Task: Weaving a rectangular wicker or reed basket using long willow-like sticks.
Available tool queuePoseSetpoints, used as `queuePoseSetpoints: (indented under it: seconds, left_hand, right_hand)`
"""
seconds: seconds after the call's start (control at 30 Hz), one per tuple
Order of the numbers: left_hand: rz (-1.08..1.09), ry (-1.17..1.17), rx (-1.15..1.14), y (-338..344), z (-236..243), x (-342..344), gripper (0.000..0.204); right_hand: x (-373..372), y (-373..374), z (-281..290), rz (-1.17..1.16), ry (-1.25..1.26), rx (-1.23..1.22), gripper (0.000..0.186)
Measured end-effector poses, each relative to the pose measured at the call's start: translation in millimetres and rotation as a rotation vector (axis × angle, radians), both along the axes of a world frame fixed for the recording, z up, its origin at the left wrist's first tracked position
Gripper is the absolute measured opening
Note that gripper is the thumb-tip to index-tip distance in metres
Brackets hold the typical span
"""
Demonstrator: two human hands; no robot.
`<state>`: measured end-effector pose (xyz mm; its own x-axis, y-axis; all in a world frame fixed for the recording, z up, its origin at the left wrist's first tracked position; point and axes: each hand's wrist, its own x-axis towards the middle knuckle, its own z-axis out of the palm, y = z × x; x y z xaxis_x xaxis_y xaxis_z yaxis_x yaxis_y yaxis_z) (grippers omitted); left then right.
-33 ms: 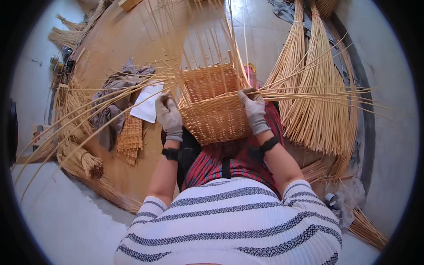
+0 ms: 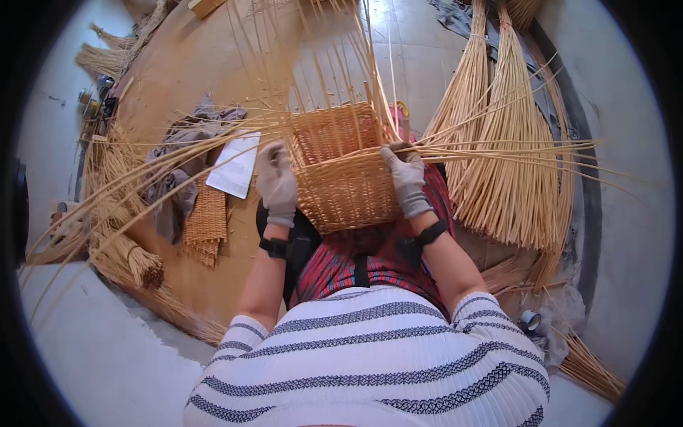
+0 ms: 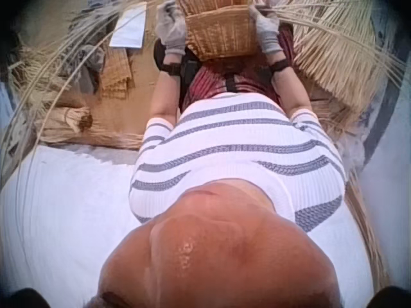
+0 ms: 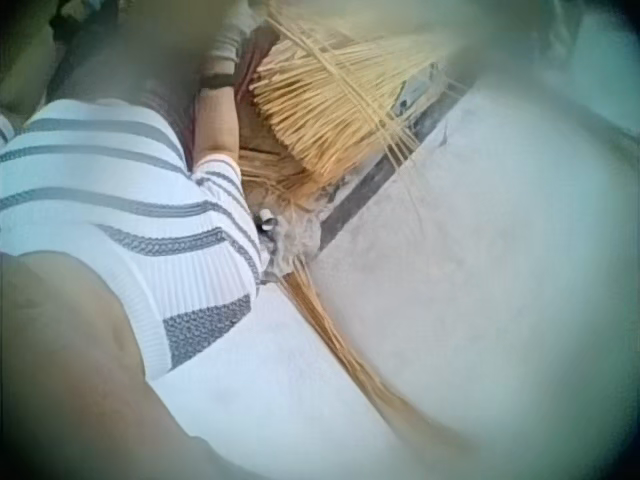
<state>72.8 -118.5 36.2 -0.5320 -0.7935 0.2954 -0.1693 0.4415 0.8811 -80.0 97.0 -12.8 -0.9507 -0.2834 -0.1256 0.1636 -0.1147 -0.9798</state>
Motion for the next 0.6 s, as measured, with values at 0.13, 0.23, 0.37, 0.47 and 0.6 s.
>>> queuePoseSetpoints:
  seconds: [0.13, 0.23, 0.37, 0.47, 0.6]
  left_hand:
    - [-0.395, -0.584, 0.490, 18.1, 3.0, -34.4, 0.028]
    - [-0.293, -0.563, 0.534, 24.9, -4.8, -40.4, 0.037]
    - [-0.222, -0.401, 0.658, 23.3, -16.5, -41.1, 0.049]
    - [-0.261, -0.434, 0.615, 14.7, -21.0, -45.0, 0.044]
    - [-0.216, -0.518, 0.311, 20.0, -23.2, -43.3, 0.033]
  right_hand:
    - [-5.7, -14.9, 9.6, 0.003, 0.090, -0.108, 0.020]
    - [-18.1, -71.3, 41.1, 0.113, 0.366, 0.048, 0.037]
    - [-49.0, -136.1, 87.2, 0.249, 0.850, 0.122, 0.051]
    - [-43.7, -95.2, 82.6, 0.211, 0.632, -0.033, 0.050]
    - [5.2, -4.8, 36.5, -0.052, 0.232, -0.226, 0.014]
